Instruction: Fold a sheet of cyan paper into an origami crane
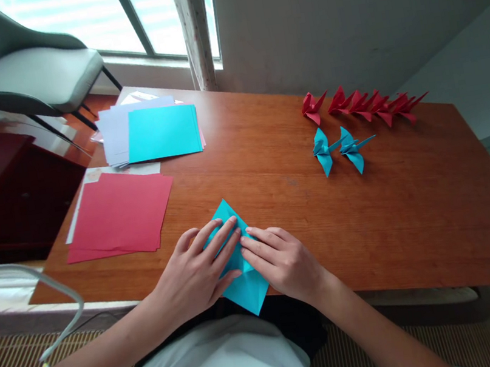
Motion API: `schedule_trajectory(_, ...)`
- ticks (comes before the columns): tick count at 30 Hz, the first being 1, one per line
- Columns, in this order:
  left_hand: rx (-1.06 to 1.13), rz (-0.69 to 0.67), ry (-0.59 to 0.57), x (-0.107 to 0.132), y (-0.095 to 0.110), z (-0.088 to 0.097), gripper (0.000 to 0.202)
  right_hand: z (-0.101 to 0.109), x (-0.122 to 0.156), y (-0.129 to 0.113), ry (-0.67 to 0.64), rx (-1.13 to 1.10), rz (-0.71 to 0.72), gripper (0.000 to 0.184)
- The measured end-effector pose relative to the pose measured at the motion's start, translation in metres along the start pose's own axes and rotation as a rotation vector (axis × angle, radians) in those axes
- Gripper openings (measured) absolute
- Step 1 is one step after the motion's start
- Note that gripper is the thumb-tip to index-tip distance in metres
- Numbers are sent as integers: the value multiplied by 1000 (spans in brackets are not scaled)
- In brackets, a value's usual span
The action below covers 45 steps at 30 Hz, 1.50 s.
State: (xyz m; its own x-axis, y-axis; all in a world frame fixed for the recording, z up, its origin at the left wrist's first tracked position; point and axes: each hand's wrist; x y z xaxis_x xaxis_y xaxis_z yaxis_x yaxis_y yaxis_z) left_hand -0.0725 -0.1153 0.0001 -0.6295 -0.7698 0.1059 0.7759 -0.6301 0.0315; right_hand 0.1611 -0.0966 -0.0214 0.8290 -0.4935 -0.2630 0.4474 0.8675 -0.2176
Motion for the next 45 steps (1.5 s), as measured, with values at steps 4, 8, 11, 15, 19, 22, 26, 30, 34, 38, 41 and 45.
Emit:
schedule_trajectory(4, -13, -17, 8, 0, -3, -2, 55, 2, 4, -1, -24, -49, -26, 30)
schedule_trajectory(8, -20, -30, 1, 0, -3, -1, 56, 11, 1, 3, 1, -292, -99, 35)
schedule_trajectory(11, -16, -26, -15, 0, -3, 0, 57, 14, -16, 14, 95, -503, -305, 24)
schedule_trajectory(15, -26, -24, -8, 0, -3, 0, 58, 5, -54, 35, 62, -432, -443, 7)
schedule_trajectory(19, -32, -22, -12, 0, -2, 1, 57, -6, -82, 51, -28, -367, -439, 4)
schedule_trajectory(22, -25, -15, -29, 0, -2, 2, 57, -7, -91, 57, -52, -351, -465, 11)
schedule_trajectory(26, -18, -15, -36, 0, -1, 2, 57, -6, -94, 60, -76, -343, -502, 12)
schedule_trajectory(30, -11, -17, -36, 0, -1, 2, 56, -6, -98, 60, -82, -317, -545, 13)
schedule_trajectory(34, -11, -18, -38, 0, 0, 1, 56, -6, -102, 59, -89, -302, -587, 13)
schedule_trajectory(38, -9, -12, -42, 0, 0, 1, 56, -3, -104, 58, -98, -310, -612, 13)
schedule_trajectory(41, -6, -8, -34, -1, 0, 1, 56, -2, -106, 57, -100, -308, -630, 14)
schedule_trajectory(45, -6, -6, -38, 0, 0, 2, 56, 0, -105, 59, -107, -352, -625, 15)
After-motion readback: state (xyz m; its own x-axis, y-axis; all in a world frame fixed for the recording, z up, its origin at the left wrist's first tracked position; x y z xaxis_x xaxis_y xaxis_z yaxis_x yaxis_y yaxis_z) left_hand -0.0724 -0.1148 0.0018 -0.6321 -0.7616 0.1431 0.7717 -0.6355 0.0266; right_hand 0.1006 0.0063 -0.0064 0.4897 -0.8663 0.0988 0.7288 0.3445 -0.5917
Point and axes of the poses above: each hand's wrist, its own x-axis away from the middle knuckle, its own z-axis out of the back of the hand, y = z × x, and after that the axes turned 12 degrees about -y, right-handed
